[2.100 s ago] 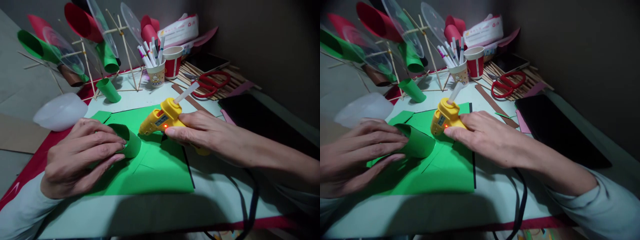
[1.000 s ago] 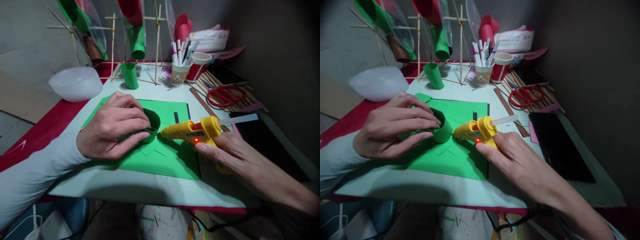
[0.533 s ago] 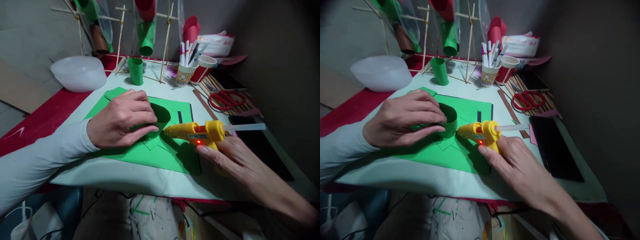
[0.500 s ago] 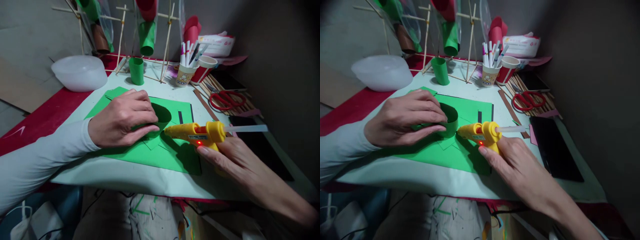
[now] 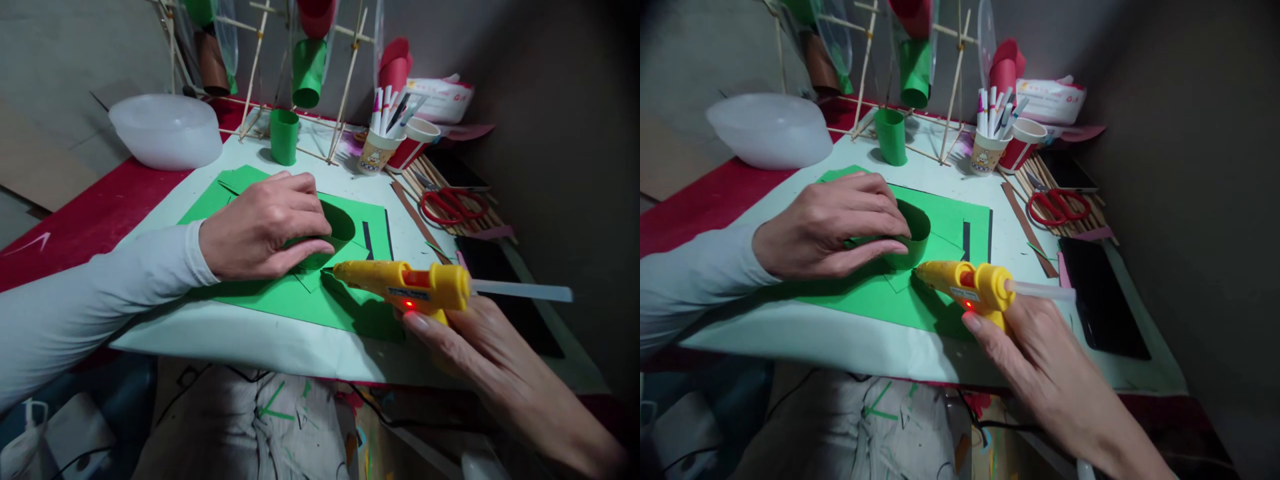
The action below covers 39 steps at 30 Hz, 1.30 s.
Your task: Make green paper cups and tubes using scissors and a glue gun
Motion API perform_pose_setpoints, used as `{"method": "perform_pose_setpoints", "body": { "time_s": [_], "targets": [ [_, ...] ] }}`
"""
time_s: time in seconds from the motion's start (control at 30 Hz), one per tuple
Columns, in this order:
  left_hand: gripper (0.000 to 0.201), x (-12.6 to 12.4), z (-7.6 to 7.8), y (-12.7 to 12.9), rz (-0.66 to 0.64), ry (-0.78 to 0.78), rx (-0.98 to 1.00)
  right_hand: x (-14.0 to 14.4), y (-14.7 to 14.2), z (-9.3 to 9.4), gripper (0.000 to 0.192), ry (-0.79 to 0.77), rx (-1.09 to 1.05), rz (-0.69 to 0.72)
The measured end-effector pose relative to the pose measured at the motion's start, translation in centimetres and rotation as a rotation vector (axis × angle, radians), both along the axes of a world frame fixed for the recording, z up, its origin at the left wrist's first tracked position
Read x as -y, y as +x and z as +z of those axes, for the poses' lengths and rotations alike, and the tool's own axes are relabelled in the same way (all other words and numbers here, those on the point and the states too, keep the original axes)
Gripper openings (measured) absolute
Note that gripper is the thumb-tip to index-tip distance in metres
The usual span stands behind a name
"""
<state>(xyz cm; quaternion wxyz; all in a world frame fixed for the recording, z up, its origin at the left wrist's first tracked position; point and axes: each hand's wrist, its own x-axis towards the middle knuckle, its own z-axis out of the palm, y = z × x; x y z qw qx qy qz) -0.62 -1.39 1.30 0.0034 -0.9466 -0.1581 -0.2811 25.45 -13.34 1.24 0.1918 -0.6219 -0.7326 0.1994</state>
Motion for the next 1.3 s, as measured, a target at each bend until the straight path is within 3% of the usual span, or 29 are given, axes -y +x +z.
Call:
{"method": "perform_pose_setpoints", "body": {
  "time_s": [0.13,0.27,0.37,0.47,0.57,0.7,0.93,1.3],
  "targets": [
    [0.022,0.0,-0.1,0.0,-0.008,-0.027,0.055,1.2,0.1,-0.3,0.066,0.108,-0.010,-0.073],
    [0.017,0.2,0.5,-0.4,0.004,-0.109,0.154,2.6,0.5,-1.0,0.054,0.099,-0.035,-0.086],
    [0.016,-0.2,1.5,-1.0,-0.062,-0.099,0.201,3.2,0.4,-1.4,0.050,0.102,-0.083,-0.094],
    [0.018,-1.2,2.3,-1.8,-0.135,-0.084,0.101,3.2,-0.3,-1.2,0.050,0.115,-0.127,-0.088],
    [0.019,-2.2,2.6,-2.5,-0.150,-0.167,-0.001,2.9,-1.4,-0.8,0.046,0.113,-0.167,-0.045],
    [0.021,-2.7,2.1,-2.7,-0.123,-0.203,0.005,2.4,-2.2,-0.9,0.037,0.111,-0.155,-0.002],
    [0.026,-2.1,1.2,-2.1,-0.069,-0.059,0.012,2.4,-2.0,-0.9,0.039,0.091,-0.143,0.021],
    [0.027,-2.4,-0.1,-1.0,-0.019,-0.100,0.066,2.1,-1.4,-1.2,0.042,0.096,-0.151,-0.061]
  ]
}}
